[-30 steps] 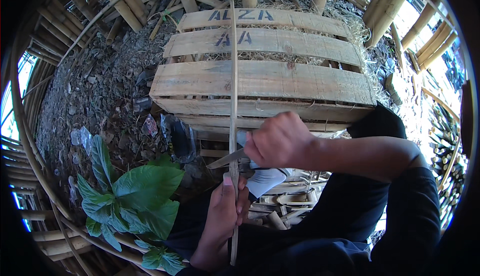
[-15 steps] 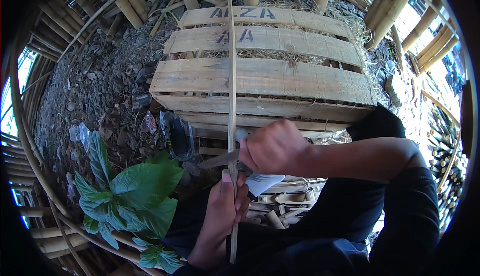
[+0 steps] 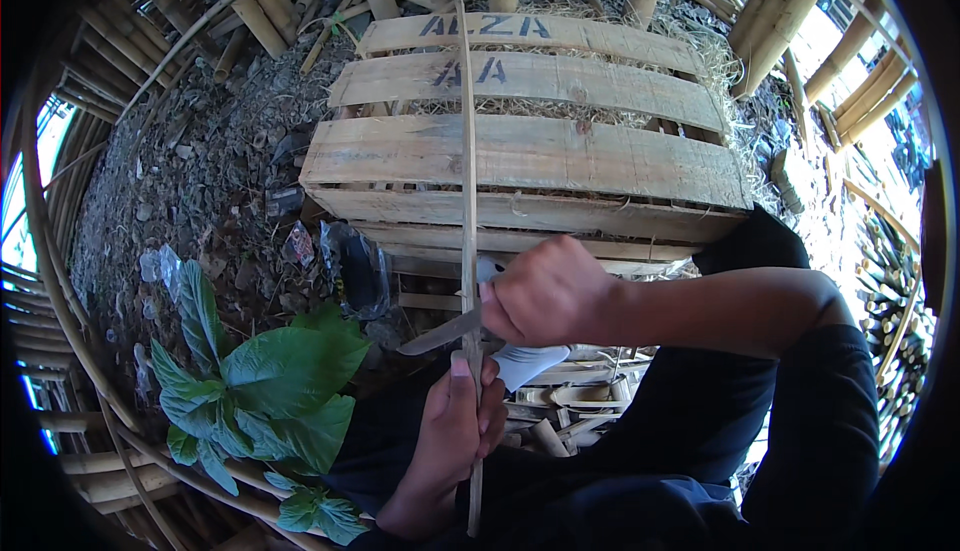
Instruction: The person is shaving a thin layer off a long piece of bamboo using a knife while resting it against a wooden crate.
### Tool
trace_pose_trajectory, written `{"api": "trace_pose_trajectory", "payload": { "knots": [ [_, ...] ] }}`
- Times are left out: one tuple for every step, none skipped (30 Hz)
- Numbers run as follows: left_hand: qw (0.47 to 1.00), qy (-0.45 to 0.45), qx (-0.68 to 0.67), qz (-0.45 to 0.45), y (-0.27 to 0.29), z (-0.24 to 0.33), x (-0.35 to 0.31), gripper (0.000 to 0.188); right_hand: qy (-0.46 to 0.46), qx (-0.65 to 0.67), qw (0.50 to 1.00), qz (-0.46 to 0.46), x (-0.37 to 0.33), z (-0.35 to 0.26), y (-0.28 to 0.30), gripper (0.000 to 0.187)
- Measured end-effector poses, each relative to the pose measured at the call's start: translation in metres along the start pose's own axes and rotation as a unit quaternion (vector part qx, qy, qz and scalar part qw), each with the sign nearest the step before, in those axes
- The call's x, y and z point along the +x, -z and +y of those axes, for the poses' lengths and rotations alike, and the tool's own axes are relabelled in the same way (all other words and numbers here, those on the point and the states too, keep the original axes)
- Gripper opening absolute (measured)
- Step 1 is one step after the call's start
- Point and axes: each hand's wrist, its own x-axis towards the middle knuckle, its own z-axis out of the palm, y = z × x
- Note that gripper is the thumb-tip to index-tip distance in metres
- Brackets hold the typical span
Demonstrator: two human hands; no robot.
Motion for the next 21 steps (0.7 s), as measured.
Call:
{"api": "trace_pose_trajectory", "payload": {
  "knots": [
    [1.000, -0.001, 0.001, -0.001, 0.001, 0.003, 0.000, 0.043, 0.000, -0.001, 1.000, 0.001, 0.002, 0.005, 0.000, 0.032],
    [1.000, 0.007, -0.016, -0.008, 0.001, 0.005, -0.001, 0.043, -0.020, -0.061, 0.997, 0.033, 0.004, 0.012, 0.001, 0.033],
    [0.999, 0.012, -0.034, -0.013, 0.000, 0.006, -0.002, 0.043, -0.039, -0.119, 0.990, 0.064, 0.007, 0.023, 0.003, 0.034],
    [0.999, 0.013, -0.034, -0.014, -0.002, 0.006, -0.004, 0.043, 0.056, -0.299, 0.946, 0.116, 0.005, 0.042, 0.000, 0.034],
    [0.999, 0.013, -0.040, -0.016, -0.001, 0.005, -0.007, 0.043, 0.058, -0.296, 0.946, 0.117, 0.015, 0.033, 0.003, 0.034],
    [0.999, 0.009, -0.046, -0.021, -0.001, 0.005, -0.007, 0.043, -0.129, -0.181, 0.969, -0.106, 0.030, 0.018, 0.015, 0.035],
    [0.999, 0.005, -0.047, -0.019, -0.002, 0.004, -0.003, 0.043, -0.302, -0.048, 0.897, -0.318, 0.038, 0.006, 0.018, 0.040],
    [1.000, 0.000, -0.016, -0.004, -0.002, 0.000, 0.000, 0.043, -0.187, -0.015, 0.939, -0.287, 0.024, -0.007, 0.016, 0.044],
    [1.000, -0.003, 0.018, 0.009, -0.002, -0.002, 0.002, 0.043, -0.140, 0.013, 0.956, -0.257, 0.013, -0.012, 0.015, 0.042],
    [1.000, -0.004, 0.018, 0.009, -0.001, 0.000, 0.001, 0.043, -0.119, -0.024, 0.975, -0.185, 0.007, -0.004, 0.012, 0.041],
    [1.000, 0.006, -0.005, 0.005, 0.000, 0.004, -0.001, 0.042, -0.102, -0.062, 0.987, -0.111, 0.001, 0.004, 0.010, 0.041],
    [0.999, 0.013, -0.032, 0.006, -0.002, 0.006, -0.002, 0.042, -0.103, -0.062, 0.986, -0.112, 0.002, 0.016, 0.011, 0.041],
    [0.999, 0.015, -0.032, 0.005, -0.005, 0.007, -0.004, 0.042, -0.099, -0.104, 0.987, -0.067, 0.005, 0.030, 0.014, 0.033],
    [1.000, 0.009, -0.017, 0.009, -0.007, 0.009, -0.005, 0.041, -0.094, -0.146, 0.985, -0.022, 0.007, 0.036, 0.015, 0.031],
    [1.000, 0.002, -0.004, 0.019, -0.007, 0.009, -0.004, 0.040, -0.091, -0.142, 0.985, -0.021, 0.015, 0.024, 0.016, 0.031],
    [1.000, 0.000, -0.005, 0.024, -0.007, 0.007, -0.002, 0.040, -0.157, -0.080, 0.973, -0.148, 0.020, 0.000, 0.017, 0.031],
    [0.999, -0.004, 0.014, 0.037, -0.008, 0.004, -0.001, 0.040, -0.217, -0.018, 0.937, -0.273, 0.024, -0.019, 0.017, 0.032],
    [0.998, -0.005, 0.035, 0.043, -0.009, 0.001, -0.001, 0.040, -0.119, 0.026, 0.971, -0.205, 0.010, -0.025, 0.018, 0.033],
    [0.999, -0.005, 0.035, 0.041, -0.010, 0.001, -0.001, 0.040, -0.121, 0.024, 0.971, -0.206, 0.003, -0.017, 0.013, 0.033],
    [0.999, -0.009, 0.034, 0.038, -0.010, 0.002, -0.001, 0.040, -0.069, -0.008, 0.992, -0.106, 0.001, -0.006, 0.011, 0.034],
    [0.999, -0.014, 0.030, 0.037, -0.009, 0.003, 0.000, 0.040, -0.012, -0.039, 0.999, -0.006, 0.005, 0.002, 0.011, 0.034]
  ]
}}
